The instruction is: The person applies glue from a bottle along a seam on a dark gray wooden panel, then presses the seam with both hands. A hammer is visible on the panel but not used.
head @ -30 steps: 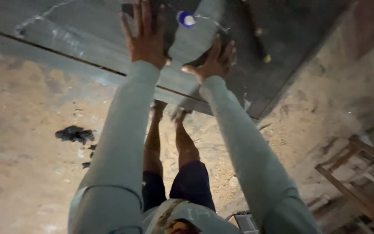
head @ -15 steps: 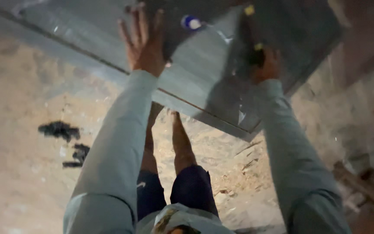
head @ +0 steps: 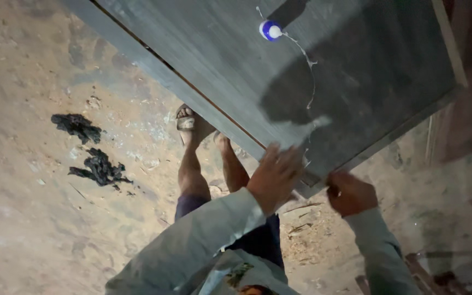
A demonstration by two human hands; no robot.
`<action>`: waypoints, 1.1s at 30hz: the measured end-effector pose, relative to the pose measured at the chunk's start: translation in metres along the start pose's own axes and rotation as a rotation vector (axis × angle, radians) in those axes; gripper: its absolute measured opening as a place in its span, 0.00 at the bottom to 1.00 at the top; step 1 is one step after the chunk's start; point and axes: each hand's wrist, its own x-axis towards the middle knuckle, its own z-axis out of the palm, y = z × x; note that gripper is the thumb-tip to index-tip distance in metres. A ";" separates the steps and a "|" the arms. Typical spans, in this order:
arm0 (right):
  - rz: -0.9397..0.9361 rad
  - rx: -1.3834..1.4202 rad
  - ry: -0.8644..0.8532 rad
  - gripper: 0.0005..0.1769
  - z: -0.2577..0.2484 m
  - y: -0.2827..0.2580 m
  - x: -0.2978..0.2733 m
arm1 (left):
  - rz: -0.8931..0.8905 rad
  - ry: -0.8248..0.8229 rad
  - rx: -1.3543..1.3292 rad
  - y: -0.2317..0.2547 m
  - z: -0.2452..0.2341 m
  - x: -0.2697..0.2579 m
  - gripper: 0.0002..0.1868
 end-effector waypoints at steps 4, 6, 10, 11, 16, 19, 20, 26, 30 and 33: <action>-0.552 -0.051 0.136 0.05 -0.016 -0.024 0.051 | -0.478 -0.908 -0.440 0.000 0.024 -0.033 0.21; -0.495 0.004 0.426 0.08 -0.004 -0.046 0.084 | -0.691 -0.607 -0.567 -0.005 0.057 -0.057 0.20; 0.156 1.026 0.552 0.24 0.047 -0.116 0.113 | -0.758 0.151 -0.721 0.020 0.143 -0.087 0.16; 0.213 1.025 0.384 0.19 0.060 -0.135 0.116 | -0.844 0.339 -0.706 0.027 0.163 -0.085 0.17; 0.339 1.404 -0.030 0.17 0.081 -0.158 0.147 | -1.242 0.682 -1.102 0.037 0.219 -0.039 0.20; 0.448 1.264 -0.102 0.20 0.073 -0.151 0.172 | -1.249 0.524 -1.354 0.022 0.208 -0.029 0.19; 0.500 1.217 -0.137 0.22 0.070 -0.149 0.176 | -1.180 0.480 -1.355 0.019 0.201 -0.026 0.19; 0.549 1.165 -0.168 0.24 0.069 -0.145 0.182 | -1.131 0.440 -1.307 0.022 0.169 -0.004 0.20; 0.569 1.264 -0.189 0.23 0.075 -0.136 0.180 | -1.167 0.441 -1.316 0.024 0.167 0.001 0.20; 0.538 1.215 -0.185 0.22 0.078 -0.133 0.176 | -1.177 0.428 -1.334 0.029 0.165 0.004 0.21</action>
